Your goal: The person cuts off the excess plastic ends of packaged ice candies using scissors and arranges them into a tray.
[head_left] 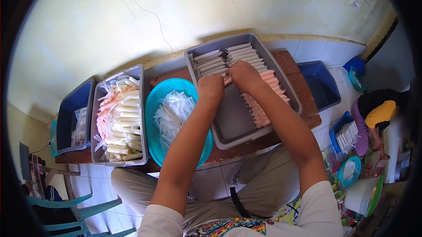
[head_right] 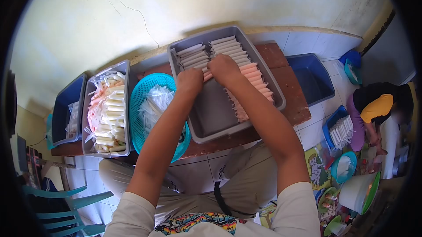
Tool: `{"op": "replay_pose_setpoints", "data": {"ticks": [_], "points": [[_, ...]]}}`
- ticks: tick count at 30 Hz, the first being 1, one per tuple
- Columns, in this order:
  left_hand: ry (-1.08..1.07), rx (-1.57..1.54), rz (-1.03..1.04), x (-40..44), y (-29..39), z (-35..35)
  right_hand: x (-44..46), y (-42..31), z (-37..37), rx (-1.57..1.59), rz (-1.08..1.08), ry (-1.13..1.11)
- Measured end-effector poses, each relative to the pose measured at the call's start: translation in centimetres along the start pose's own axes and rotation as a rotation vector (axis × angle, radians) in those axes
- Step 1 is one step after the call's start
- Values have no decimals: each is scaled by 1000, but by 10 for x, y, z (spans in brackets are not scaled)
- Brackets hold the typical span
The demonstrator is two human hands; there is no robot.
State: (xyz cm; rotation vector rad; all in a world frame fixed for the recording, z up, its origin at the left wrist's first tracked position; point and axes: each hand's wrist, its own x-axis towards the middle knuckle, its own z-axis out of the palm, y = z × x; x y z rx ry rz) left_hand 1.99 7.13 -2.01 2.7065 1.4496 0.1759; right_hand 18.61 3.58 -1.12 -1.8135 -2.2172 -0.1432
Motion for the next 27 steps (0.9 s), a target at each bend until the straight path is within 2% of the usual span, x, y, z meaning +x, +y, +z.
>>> {"op": "replay_pose_setpoints", "data": {"ticks": [4, 6, 20, 25, 27], "points": [[52, -7, -14, 8, -2, 13, 7, 4, 17, -69, -46, -18], [35, -44, -23, 9, -3, 14, 2, 5, 25, -118, -146, 23], [-43, -27, 10, 6, -2, 19, -11, 3, 27, -146, -72, -50], [-66, -121, -37, 0, 5, -3, -13, 2, 22, -104, -53, -2], [-56, -139, -49, -3, 7, -10, -13, 1, 15, -94, -49, -47]]}}
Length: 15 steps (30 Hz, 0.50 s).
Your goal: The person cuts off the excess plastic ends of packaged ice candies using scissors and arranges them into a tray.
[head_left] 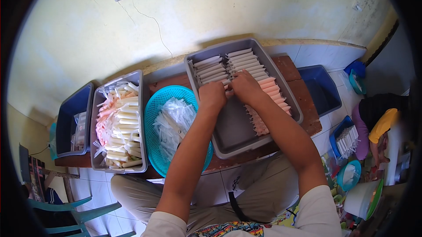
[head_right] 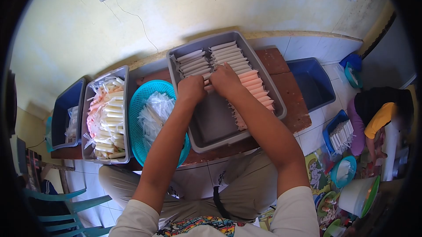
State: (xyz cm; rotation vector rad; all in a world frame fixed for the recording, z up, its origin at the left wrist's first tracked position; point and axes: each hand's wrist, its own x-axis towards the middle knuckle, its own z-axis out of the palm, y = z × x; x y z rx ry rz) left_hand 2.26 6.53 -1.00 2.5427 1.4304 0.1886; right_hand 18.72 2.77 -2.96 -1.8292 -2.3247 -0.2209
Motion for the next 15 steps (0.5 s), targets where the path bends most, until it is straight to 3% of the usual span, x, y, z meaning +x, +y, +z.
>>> {"op": "replay_pose_setpoints", "data": {"ticks": [6, 10, 12, 15], "points": [[196, -355, -28, -13, 5, -11, 0, -1, -22, 133, 1, 80], [260, -419, -34, -9, 3, -13, 0, 2, -32, 219, -24, 112], [377, -551, 62, -6, -1, -13, -1, 2, -31, 400, 79, 127], [423, -766, 25, -6, -3, -14, 2, 8, -30, 628, 44, 248]]}}
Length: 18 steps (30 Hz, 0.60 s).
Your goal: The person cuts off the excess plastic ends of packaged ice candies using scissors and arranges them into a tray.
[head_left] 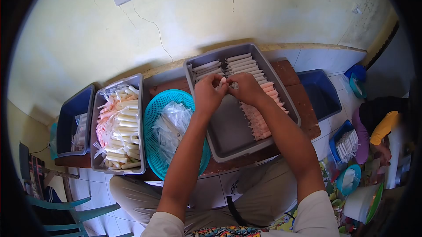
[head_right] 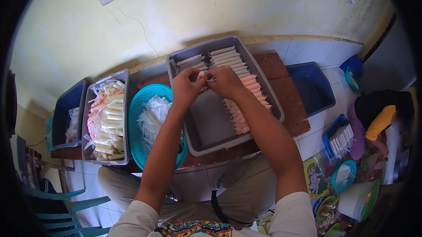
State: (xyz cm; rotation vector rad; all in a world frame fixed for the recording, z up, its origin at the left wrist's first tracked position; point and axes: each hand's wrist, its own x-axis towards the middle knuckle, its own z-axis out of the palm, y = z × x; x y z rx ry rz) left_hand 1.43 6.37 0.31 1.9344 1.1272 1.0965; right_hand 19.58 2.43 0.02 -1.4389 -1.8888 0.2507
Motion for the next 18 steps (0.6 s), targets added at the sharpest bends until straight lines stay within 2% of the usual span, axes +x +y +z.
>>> {"op": "replay_pose_setpoints", "data": {"ticks": [3, 6, 7, 9, 13, 18], "points": [[92, -145, 2, 2, -1, -1, 4, -4, -3, 71, -5, 69], [88, -266, 0, -5, 5, -8, 3, -19, -5, 131, 4, 84], [91, -260, 0, -9, 9, -13, 2, -26, -4, 137, 0, 85], [133, -104, 141, -16, 17, -27, 2, -41, -2, 227, 62, 61], [139, -174, 165, -28, 20, -49, 0, -65, -2, 211, 66, 50], [147, -213, 204, -44, 29, -86, -5, -101, -7, 559, 98, 7]]}}
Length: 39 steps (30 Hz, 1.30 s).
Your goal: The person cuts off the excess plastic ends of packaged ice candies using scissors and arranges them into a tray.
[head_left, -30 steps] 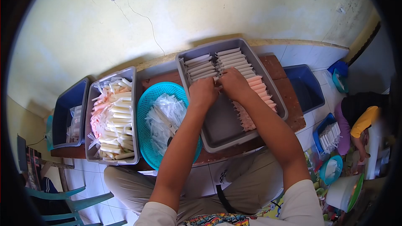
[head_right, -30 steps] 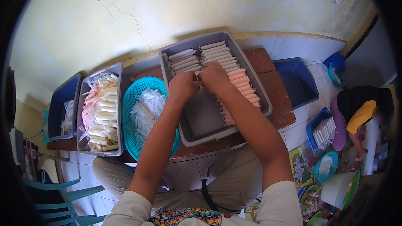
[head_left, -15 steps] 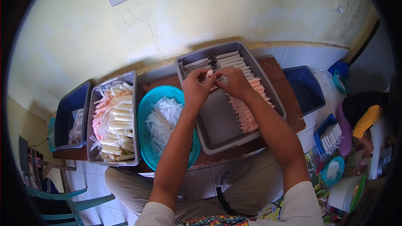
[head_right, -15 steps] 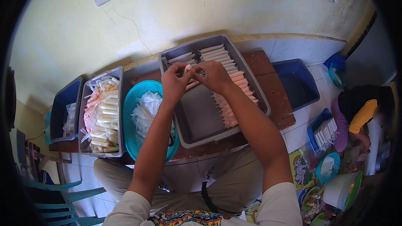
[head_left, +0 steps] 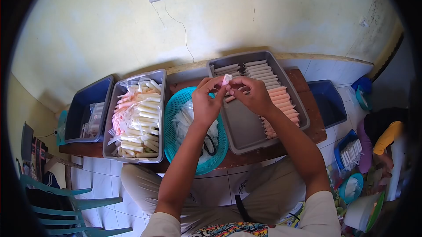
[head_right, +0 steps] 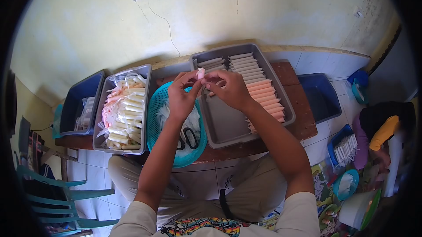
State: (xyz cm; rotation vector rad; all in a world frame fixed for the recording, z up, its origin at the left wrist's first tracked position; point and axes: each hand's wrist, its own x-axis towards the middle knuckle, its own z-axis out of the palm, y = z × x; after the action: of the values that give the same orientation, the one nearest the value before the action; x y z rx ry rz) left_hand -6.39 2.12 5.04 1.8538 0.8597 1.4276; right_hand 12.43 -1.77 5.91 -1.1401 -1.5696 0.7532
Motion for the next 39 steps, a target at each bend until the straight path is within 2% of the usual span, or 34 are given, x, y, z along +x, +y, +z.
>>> {"op": "replay_pose_setpoints", "data": {"ticks": [4, 6, 13, 16, 18, 19, 25, 27, 30, 39], "points": [[27, 147, 133, -6, 19, -32, -6, -19, 12, 65, -48, 47], [0, 222, 200, -10, 28, -45, -4, -28, 21, 231, -150, 48], [-52, 270, 178, -26, 41, -87, -1, -50, 49, 146, -134, 38], [-74, 310, 199, -35, 35, -102, 2, -55, 62, 208, -18, -13], [-108, 308, 122, -40, 32, -112, 4, -55, 72, 60, -189, -35], [-110, 307, 118, -43, 30, -116, 4, -56, 77, 61, -185, -35], [-154, 267, 95, -54, 17, -135, 0, -44, 101, 234, 7, -43], [-178, 255, 73, -58, 9, -139, -2, -35, 104, 306, 173, -63], [-157, 230, 66, -64, 0, -144, -1, -27, 106, 334, 281, -40], [-123, 262, -80, -74, -17, -143, 10, -12, 115, 313, 367, -106]]}}
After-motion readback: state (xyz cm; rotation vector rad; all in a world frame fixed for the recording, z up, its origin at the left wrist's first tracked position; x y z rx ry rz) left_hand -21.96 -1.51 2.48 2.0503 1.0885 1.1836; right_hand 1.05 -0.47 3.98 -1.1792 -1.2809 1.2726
